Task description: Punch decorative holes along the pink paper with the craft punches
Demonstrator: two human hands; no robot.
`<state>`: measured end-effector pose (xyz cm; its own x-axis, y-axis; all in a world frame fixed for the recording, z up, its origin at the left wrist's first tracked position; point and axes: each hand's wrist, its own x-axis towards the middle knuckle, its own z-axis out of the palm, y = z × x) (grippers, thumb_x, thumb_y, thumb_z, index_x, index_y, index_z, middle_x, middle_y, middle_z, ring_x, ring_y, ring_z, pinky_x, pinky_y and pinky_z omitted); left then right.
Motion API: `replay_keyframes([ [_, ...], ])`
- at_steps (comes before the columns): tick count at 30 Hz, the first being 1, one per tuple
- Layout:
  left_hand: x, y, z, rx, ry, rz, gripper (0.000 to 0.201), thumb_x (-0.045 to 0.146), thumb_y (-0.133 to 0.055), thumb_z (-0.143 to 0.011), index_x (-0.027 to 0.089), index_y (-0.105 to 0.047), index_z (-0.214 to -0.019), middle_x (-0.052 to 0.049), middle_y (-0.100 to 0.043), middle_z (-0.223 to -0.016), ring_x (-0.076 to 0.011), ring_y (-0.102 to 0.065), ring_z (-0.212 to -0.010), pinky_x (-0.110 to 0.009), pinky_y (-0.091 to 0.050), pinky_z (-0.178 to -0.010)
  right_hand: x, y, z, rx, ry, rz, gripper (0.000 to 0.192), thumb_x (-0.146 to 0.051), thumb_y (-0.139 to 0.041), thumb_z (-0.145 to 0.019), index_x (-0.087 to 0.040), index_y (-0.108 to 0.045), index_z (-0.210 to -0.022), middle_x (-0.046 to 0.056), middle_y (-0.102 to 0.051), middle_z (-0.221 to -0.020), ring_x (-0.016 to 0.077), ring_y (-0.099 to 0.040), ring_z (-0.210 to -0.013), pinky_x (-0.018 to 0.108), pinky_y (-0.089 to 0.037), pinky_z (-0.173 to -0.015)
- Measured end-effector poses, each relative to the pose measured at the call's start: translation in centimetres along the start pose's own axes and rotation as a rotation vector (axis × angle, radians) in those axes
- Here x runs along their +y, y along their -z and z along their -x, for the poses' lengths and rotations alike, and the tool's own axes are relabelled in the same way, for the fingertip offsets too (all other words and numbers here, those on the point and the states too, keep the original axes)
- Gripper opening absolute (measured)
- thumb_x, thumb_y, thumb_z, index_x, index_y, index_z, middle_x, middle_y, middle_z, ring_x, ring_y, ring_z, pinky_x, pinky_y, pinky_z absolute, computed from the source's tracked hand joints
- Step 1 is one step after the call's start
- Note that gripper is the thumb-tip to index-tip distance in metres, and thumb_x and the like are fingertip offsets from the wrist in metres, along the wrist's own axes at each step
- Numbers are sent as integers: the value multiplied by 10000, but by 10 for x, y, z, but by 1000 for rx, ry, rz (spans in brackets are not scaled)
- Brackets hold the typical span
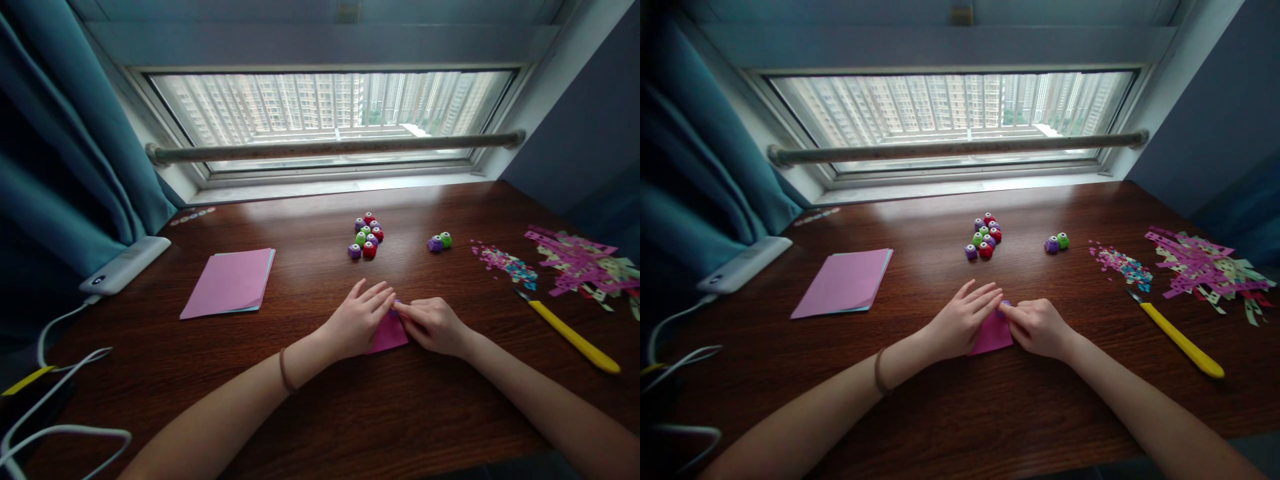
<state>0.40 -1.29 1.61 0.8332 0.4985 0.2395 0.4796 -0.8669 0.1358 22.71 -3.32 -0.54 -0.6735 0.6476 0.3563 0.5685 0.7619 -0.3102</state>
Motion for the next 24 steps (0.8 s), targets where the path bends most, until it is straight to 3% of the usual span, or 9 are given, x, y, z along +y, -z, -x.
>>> replay_keyframes([
  [5, 1, 0, 2, 12, 49, 28, 505, 232, -354, -894, 128, -260, -1379, -76, -276, -1442, -209, -181, -1348, -458, -134, -1099, -2, 3, -2, 9, -66, -53, 341, -167, -435, -888, -152, -500, -1222, 54, -629, -775, 165, -559, -643, 278, -393, -610],
  [9, 1, -2, 2, 15, 151, 30, 640, 424, -395, -891, 72, -207, -1392, -115, -198, -1464, -240, -114, -1361, -459, -128, -1101, -4, 7, -4, 41, -166, -201, 377, -183, -439, -898, -160, -464, -1273, 38, -637, -792, 137, -564, -633, 247, -403, -619],
  [12, -1, -5, 2, -6, 209, 35, 765, 528, -431, -849, 50, -185, -1394, -141, -197, -1460, -268, -104, -1360, -480, -136, -1094, -4, 10, -5, 66, -267, -245, 401, -222, -475, -891, -144, -455, -1283, -1, -601, -671, 113, -512, -522, 224, -376, -535],
  [15, -2, -8, 2, -29, 246, 42, 808, 574, -432, -828, 37, -203, -1387, -161, -216, -1450, -288, -115, -1354, -494, -143, -1088, -2, 10, -5, 0, -332, -231, 430, -277, -526, -871, -146, -466, -1276, -25, -568, -592, 119, -494, -482, 225, -364, -500],
  [18, -3, -9, 2, -59, 251, 50, 783, 583, -413, -830, 41, -252, -1372, -169, -252, -1436, -299, -126, -1350, -505, -138, -1085, 2, 8, -5, -83, -333, -213, 393, -284, -525, -872, -182, -495, -1251, 16, -656, -777, 150, -584, -621, 234, -418, -585],
  [21, -3, -8, 2, -77, 244, 57, 749, 582, -400, -835, 65, -283, -1364, -167, -267, -1430, -299, -136, -1347, -515, -136, -1081, 4, 7, -6, -75, -332, -246, 339, -259, -490, -893, -199, -510, -1226, 42, -641, -1051, 175, -620, -829, 245, -444, -717],
  [24, -3, -7, 2, -83, 246, 61, 733, 581, -403, -833, 86, -294, -1363, -162, -265, -1431, -307, -150, -1342, -521, -136, -1078, 5, 7, -7, -31, -355, -306, 308, -246, -483, -899, -204, -516, -1202, 27, -639, -1060, 163, -622, -854, 230, -449, -728],
])
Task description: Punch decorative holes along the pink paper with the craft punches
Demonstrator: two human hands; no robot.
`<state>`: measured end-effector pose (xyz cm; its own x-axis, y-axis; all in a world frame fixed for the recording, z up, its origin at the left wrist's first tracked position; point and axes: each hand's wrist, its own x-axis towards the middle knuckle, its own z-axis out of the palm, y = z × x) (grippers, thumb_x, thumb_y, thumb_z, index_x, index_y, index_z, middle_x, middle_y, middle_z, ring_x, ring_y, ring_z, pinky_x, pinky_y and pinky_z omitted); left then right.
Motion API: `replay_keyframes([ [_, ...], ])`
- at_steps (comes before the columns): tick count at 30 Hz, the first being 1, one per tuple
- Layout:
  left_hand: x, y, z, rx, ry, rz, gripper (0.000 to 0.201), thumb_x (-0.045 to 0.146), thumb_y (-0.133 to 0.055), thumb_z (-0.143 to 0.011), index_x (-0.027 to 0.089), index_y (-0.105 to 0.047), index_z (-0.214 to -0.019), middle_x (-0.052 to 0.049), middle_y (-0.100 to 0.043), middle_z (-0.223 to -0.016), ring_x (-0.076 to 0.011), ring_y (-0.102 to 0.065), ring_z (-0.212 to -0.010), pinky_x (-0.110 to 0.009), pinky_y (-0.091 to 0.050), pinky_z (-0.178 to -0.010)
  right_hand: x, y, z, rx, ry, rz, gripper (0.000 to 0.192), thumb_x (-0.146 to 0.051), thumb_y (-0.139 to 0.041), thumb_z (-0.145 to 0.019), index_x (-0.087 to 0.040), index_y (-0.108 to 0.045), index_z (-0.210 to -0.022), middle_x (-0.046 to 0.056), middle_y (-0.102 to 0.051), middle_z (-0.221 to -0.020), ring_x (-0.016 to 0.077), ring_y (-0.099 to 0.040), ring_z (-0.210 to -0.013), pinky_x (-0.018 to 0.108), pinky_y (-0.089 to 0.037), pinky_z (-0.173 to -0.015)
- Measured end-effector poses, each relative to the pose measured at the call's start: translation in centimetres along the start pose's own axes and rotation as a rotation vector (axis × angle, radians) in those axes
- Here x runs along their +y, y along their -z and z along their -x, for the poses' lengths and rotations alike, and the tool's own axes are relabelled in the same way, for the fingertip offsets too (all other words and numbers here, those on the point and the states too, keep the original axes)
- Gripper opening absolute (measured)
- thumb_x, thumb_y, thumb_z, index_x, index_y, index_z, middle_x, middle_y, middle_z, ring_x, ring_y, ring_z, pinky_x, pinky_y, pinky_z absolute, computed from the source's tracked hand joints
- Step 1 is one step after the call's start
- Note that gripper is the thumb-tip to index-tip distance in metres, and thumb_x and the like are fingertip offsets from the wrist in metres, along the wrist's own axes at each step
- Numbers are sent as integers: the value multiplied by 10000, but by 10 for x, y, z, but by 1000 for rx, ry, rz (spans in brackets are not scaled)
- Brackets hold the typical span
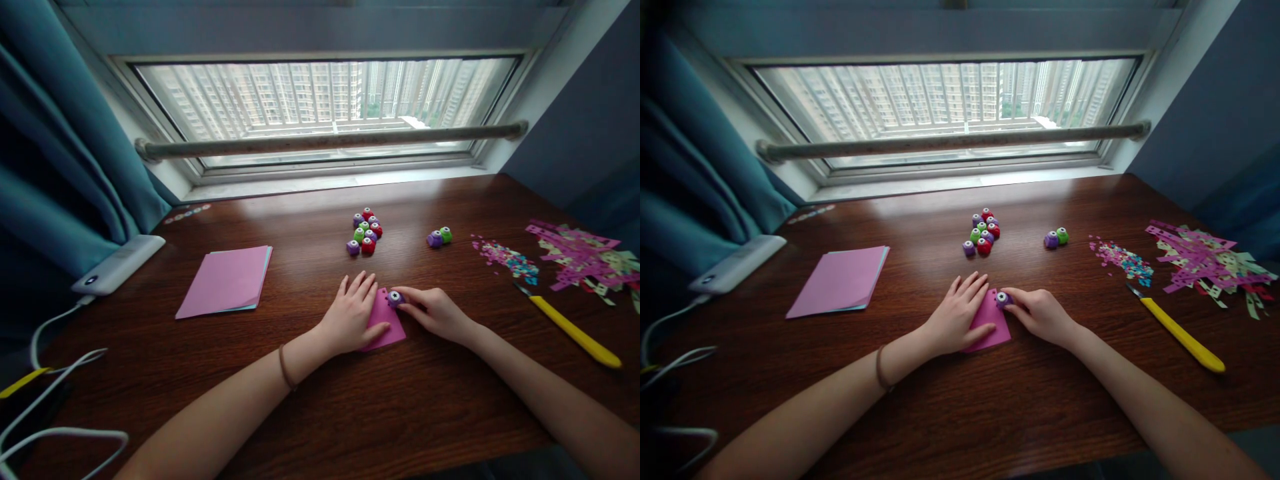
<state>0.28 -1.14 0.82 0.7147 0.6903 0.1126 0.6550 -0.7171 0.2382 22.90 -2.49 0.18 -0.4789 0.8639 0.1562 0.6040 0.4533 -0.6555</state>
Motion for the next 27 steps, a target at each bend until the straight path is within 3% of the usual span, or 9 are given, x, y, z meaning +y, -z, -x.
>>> replay_keyframes([
  [6, 0, 1, 0, 15, 6, 14, 710, 571, -425, -827, 102, -318, -1350, -160, -273, -1427, -324, -163, -1333, -532, -133, -1076, 0, 3, -3, 86, -47, -32, 249, -241, -490, -889, -190, -554, -1124, 26, -660, -954, 154, -620, -757, 230, -449, -667],
  [12, 1, 2, 0, 48, -1, 69, 628, 529, -501, -803, 117, -393, -1265, -159, -335, -1387, -329, -198, -1320, -548, -163, -1067, 18, 14, -6, 252, -182, 25, 285, -347, -500, -871, -156, -568, -1071, -10, -572, -588, 150, -523, -494, 258, -405, -510],
  [18, 1, -1, 1, 97, 16, 166, 537, 470, -589, -758, 130, -419, -1137, -161, -439, -1267, -304, -240, -1307, -538, -187, -1072, 53, 34, -8, 475, -298, 206, 340, -434, -542, -821, -153, -599, -1004, 21, -601, -643, 170, -546, -536, 275, -404, -541],
  [27, 0, -3, 1, 135, 19, 231, 538, 419, -637, -724, 134, -391, -1107, -165, -456, -1207, -295, -289, -1278, -543, -200, -1068, 77, 40, -10, 547, -406, 330, 292, -388, -580, -798, -182, -611, -1001, 9, -645, -666, 189, -594, -602, 274, -406, -584],
])
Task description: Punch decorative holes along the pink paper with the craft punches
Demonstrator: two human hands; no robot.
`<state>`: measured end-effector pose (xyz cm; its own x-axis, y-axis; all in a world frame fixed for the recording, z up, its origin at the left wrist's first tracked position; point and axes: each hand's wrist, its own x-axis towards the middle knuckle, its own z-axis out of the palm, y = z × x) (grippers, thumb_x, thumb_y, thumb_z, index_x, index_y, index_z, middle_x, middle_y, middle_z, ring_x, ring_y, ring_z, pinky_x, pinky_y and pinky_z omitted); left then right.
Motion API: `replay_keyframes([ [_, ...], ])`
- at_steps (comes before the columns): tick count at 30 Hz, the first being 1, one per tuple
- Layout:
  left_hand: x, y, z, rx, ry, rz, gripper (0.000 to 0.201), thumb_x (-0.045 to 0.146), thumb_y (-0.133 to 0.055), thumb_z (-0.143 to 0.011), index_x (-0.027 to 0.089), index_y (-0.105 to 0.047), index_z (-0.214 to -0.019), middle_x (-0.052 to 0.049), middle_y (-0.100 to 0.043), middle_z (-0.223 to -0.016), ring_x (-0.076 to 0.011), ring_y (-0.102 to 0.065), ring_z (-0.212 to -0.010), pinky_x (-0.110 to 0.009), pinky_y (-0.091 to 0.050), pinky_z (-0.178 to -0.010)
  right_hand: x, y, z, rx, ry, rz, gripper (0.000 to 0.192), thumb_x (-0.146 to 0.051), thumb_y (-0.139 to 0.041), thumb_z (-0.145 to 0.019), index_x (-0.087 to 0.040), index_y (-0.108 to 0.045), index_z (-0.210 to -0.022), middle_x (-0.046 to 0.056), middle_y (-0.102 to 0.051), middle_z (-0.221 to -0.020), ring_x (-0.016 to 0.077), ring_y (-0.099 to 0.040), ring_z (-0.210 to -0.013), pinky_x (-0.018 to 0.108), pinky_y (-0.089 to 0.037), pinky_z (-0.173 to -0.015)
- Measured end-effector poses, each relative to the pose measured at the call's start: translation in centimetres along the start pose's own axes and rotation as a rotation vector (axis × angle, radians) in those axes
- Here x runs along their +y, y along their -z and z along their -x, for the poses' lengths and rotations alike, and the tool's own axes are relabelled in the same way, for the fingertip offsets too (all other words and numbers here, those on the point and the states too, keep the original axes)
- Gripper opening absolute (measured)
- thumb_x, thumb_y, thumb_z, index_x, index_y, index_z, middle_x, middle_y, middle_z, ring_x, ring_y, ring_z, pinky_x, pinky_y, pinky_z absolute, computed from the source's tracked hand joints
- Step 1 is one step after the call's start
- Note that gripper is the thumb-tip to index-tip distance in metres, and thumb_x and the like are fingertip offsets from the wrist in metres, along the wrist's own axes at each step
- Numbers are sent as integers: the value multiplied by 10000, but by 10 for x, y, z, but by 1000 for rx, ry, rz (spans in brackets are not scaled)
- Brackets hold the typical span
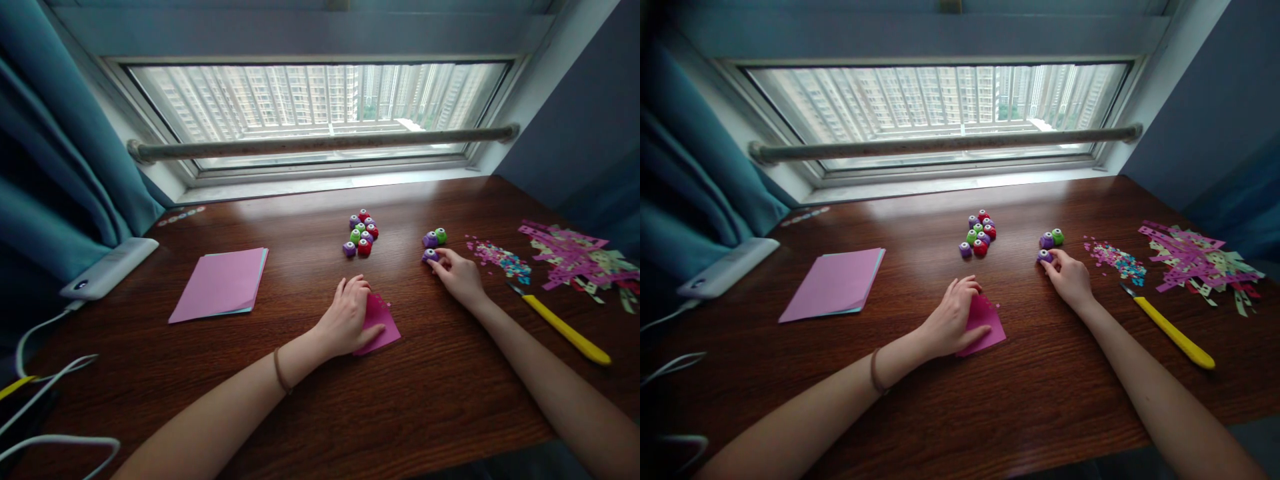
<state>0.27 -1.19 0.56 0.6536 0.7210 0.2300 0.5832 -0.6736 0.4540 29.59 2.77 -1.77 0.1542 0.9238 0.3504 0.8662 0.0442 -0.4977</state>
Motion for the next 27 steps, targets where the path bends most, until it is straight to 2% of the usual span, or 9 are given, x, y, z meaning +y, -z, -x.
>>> replay_keyframes([
  [8, -1, -1, 0, 11, -4, 20, 545, 422, -640, -719, 142, -385, -1112, -162, -459, -1198, -297, -304, -1268, -545, -205, -1063, 12, -5, -6, 11, -74, -87, 385, -373, -557, -799, -134, -581, -1100, 42, -669, -702, 229, -622, -720, 319, -446, -696],
  [10, -1, -1, 0, 13, -5, 24, 550, 420, -642, -717, 142, -382, -1114, -160, -459, -1197, -297, -305, -1267, -544, -205, -1063, 6, -3, -2, 59, -75, -100, 448, -359, -572, -792, -127, -529, -1173, 39, -663, -722, 221, -608, -696, 319, -449, -678],
  [12, -1, -1, 0, 14, -7, 25, 548, 421, -641, -717, 144, -384, -1114, -158, -462, -1195, -297, -305, -1268, -544, -206, -1063, -8, 0, 6, 87, -39, -134, 436, -360, -579, -795, -141, -524, -1168, 33, -644, -734, 194, -576, -625, 302, -445, -620],
  [13, -1, 0, 0, 15, -8, 21, 547, 424, -639, -717, 144, -386, -1114, -158, -463, -1196, -298, -303, -1269, -542, -207, -1063, -17, 2, 11, 64, 5, -167, 373, -362, -574, -805, -155, -556, -1114, 30, -633, -736, 177, -554, -591, 291, -437, -589],
  [15, 0, 0, 0, 8, -10, 3, 549, 432, -630, -725, 143, -391, -1125, -159, -459, -1208, -301, -291, -1276, -539, -205, -1064, -37, 3, 22, -86, 143, -251, 219, -358, -563, -828, -182, -625, -943, 27, -618, -745, 151, -524, -572, 274, -423, -561],
  [17, 0, 1, 0, -8, -11, -27, 557, 448, -614, -736, 138, -395, -1144, -162, -448, -1234, -308, -272, -1285, -539, -199, -1066, -55, 3, 32, -272, 300, -297, 158, -340, -577, -835, -202, -651, -823, 23, -612, -744, 157, -531, -638, 277, -424, -600],
  [19, 1, 2, -1, -29, -11, -58, 567, 468, -594, -750, 129, -400, -1161, -165, -430, -1265, -315, -254, -1293, -538, -194, -1069, -69, 0, 39, -382, 391, -314, 123, -322, -608, -824, -218, -659, -784, 13, -610, -738, 165, -535, -705, 283, -426, -642],
  [23, 2, 3, -1, -53, -12, -95, 584, 493, -564, -768, 114, -412, -1185, -173, -402, -1306, -318, -237, -1300, -538, -190, -1069, -75, -6, 43, -432, 433, -300, 61, -281, -631, -817, -234, -663, -796, -1, -627, -794, 163, -533, -765, 296, -430, -712],
  [27, 2, 3, -2, -56, -17, -106, 584, 494, -556, -773, 119, -423, -1201, -177, -389, -1324, -318, -230, -1304, -547, -191, -1062, -71, -8, 42, -431, 446, -280, 70, -280, -625, -821, -230, -659, -785, 0, -631, -800, 159, -535, -749, 295, -433, -708],
])
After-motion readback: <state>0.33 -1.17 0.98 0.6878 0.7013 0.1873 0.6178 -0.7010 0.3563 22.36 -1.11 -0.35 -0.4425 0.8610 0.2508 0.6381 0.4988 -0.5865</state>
